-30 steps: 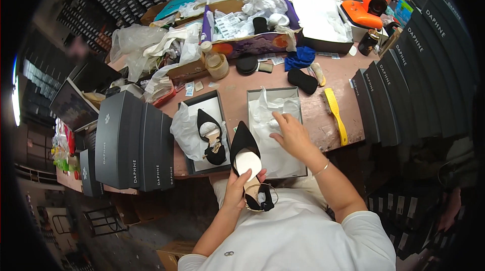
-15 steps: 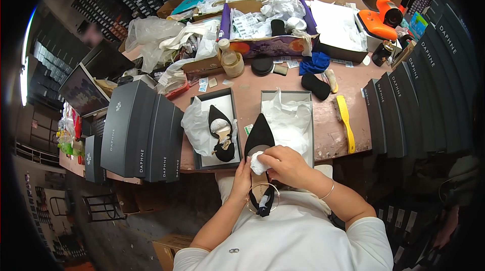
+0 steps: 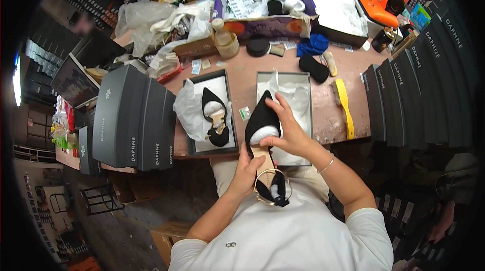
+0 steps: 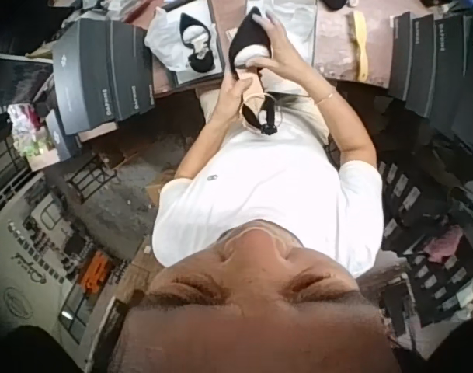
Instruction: Inspect shoes, wrap them in protective paper, and pack them into shoeboxes.
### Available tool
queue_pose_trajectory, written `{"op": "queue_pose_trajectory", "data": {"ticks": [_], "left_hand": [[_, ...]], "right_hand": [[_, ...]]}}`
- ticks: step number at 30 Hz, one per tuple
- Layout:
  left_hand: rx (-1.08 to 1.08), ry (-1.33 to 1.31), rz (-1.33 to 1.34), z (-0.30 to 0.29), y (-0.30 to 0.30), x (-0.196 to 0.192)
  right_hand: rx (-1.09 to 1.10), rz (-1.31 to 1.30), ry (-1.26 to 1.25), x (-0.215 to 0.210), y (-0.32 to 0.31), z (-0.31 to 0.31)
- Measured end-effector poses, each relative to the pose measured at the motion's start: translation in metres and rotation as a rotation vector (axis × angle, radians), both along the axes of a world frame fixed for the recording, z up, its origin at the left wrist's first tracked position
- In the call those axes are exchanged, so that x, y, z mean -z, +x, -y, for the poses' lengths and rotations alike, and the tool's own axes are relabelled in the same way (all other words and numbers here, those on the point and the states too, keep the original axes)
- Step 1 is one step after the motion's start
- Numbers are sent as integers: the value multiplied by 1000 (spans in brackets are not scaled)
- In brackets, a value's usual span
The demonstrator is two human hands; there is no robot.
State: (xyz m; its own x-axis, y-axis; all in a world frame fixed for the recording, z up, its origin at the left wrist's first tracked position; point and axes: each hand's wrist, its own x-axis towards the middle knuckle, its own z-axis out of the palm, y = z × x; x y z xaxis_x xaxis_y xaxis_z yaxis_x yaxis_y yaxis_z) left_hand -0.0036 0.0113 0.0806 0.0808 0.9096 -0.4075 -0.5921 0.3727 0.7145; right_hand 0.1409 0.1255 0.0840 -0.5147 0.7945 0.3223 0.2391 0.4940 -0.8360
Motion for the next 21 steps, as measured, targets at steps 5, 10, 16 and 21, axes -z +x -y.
{"op": "queue_pose_trajectory", "data": {"ticks": [5, 10, 16, 21], "left_hand": [[-86, -5, 10, 9, 18, 2], [12, 234, -262, 0, -12, 15], [-336, 371, -1455, -30, -160, 11], [345, 630, -1858, -50, -179, 41]], "right_hand": [[-1, 43, -102, 17, -10, 7], [21, 31, -20, -5, -1, -16], [64, 785, 170, 78, 26, -56], [-47, 917, 484, 65, 26, -38]]}}
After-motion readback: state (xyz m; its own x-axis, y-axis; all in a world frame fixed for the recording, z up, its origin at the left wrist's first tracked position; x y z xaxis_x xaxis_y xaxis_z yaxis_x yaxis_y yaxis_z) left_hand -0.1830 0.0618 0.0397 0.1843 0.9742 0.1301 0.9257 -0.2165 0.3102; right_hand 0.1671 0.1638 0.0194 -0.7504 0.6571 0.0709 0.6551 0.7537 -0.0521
